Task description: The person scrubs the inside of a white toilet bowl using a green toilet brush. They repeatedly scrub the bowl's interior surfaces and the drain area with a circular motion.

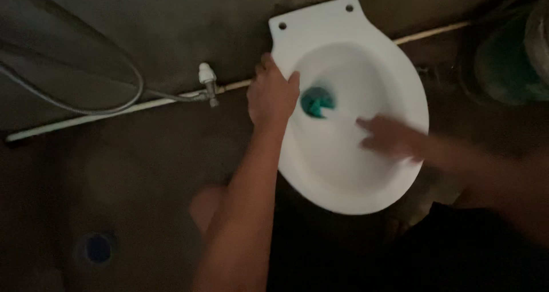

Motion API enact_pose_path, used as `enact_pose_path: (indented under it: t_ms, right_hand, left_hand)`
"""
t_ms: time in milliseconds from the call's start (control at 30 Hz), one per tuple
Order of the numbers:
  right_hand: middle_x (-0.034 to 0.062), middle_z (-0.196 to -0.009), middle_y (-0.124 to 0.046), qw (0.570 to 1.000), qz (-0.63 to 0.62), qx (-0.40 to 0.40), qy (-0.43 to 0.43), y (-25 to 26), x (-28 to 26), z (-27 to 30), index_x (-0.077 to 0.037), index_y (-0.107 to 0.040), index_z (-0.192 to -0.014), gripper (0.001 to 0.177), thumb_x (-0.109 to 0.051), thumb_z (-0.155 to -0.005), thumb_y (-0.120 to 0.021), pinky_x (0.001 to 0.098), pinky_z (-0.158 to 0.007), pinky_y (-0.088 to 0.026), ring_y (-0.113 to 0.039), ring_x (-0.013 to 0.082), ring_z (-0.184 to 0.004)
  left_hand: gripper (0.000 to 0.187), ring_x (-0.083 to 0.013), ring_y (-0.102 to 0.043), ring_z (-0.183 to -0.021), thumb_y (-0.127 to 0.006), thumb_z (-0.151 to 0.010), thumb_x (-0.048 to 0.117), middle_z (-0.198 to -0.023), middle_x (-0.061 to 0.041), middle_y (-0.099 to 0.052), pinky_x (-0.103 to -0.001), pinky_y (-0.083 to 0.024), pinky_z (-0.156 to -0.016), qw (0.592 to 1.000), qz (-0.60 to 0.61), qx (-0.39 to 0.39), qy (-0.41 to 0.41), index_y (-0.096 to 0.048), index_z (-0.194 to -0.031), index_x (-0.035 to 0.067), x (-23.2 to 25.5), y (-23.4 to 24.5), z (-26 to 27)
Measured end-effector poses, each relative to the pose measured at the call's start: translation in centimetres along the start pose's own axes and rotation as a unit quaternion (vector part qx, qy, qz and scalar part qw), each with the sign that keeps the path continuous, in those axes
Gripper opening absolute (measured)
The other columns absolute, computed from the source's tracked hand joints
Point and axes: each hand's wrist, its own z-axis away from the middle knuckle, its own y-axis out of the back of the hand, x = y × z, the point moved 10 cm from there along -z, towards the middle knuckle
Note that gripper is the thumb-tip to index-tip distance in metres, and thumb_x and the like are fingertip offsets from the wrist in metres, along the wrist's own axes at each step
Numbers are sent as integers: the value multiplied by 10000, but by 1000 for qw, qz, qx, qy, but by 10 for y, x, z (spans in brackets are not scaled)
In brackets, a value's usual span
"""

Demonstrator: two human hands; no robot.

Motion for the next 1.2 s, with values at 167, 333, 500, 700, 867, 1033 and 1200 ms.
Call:
enact_pose_path:
  t_ms: [167, 333, 500, 700, 867, 1033, 1200]
  right_hand:
    - [144, -1287, -652, 936, 351, -10, 5, 41, -5, -5, -270, -106, -1725, 747, -115, -1055, -398, 430, -973, -590, -717, 282, -1118]
    - [136, -1052, -633, 994, -89, 4, -60, 4, -10, 24, -265, -220, -1658, 703, -252, -1024, -525, 385, -691, -536, -634, 240, -813]
    - [88, -1122, -556, 845, -530, 16, -69, -56, -13, 19, -238, -252, -1642, 682, -305, -1028, -543, 422, -731, -583, -627, 233, -862]
    - [30, -1206, -463, 956, -291, 23, 32, -30, 0, 1, -205, -289, -1623, 670, -368, -1033, -564, 465, -780, -639, -618, 226, -921]
    - [17, -1200, -447, 995, 67, 37, 57, 32, 6, -5, -180, -329, -1578, 638, -380, -1030, -586, 463, -775, -642, -613, 219, -919]
    - [27, -1144, -472, 995, 96, 17, 20, 33, 2, -9, -158, -375, -1515, 586, -366, -1021, -613, 435, -740, -615, -609, 214, -885]
    - [37, -1088, -496, 936, -351, 9, -27, -15, 8, -2, -136, -421, -1451, 536, -352, -1012, -639, 408, -706, -588, -605, 208, -850]
  left_hand:
    - [759, -360, -705, -1052, -666, -944, 437, -1278, -240, -612, -418, -631, -814, 1000, -6, -2, -4, -368, -1468, -24, 1, 1, 3]
    - [743, -367, -707, -1042, -659, -957, 442, -1287, -244, -604, -432, -623, -815, 999, -13, 24, -21, -382, -1448, -42, 5, 2, 0]
    - [769, -372, -681, -1107, -654, -959, 457, -1343, -242, -578, -435, -606, -864, 1000, -17, 22, -7, -364, -1474, -34, 2, -1, 1]
    - [793, -388, -632, -1178, -666, -946, 448, -1413, -234, -531, -459, -569, -926, 1000, -7, 12, -6, -336, -1496, -19, -1, 2, 5]
    - [784, -373, -639, -1188, -652, -957, 439, -1413, -234, -535, -455, -573, -945, 1000, -10, -8, 20, -331, -1510, -15, 2, -2, 4]
    - [767, -359, -668, -1175, -641, -964, 437, -1394, -220, -572, -442, -606, -918, 999, 16, -20, 35, -350, -1522, -1, -3, -5, 8]
    - [754, -397, -637, -1170, -662, -956, 447, -1405, -227, -551, -478, -574, -916, 1000, 2, 4, 14, -366, -1485, 0, -3, -6, 1]
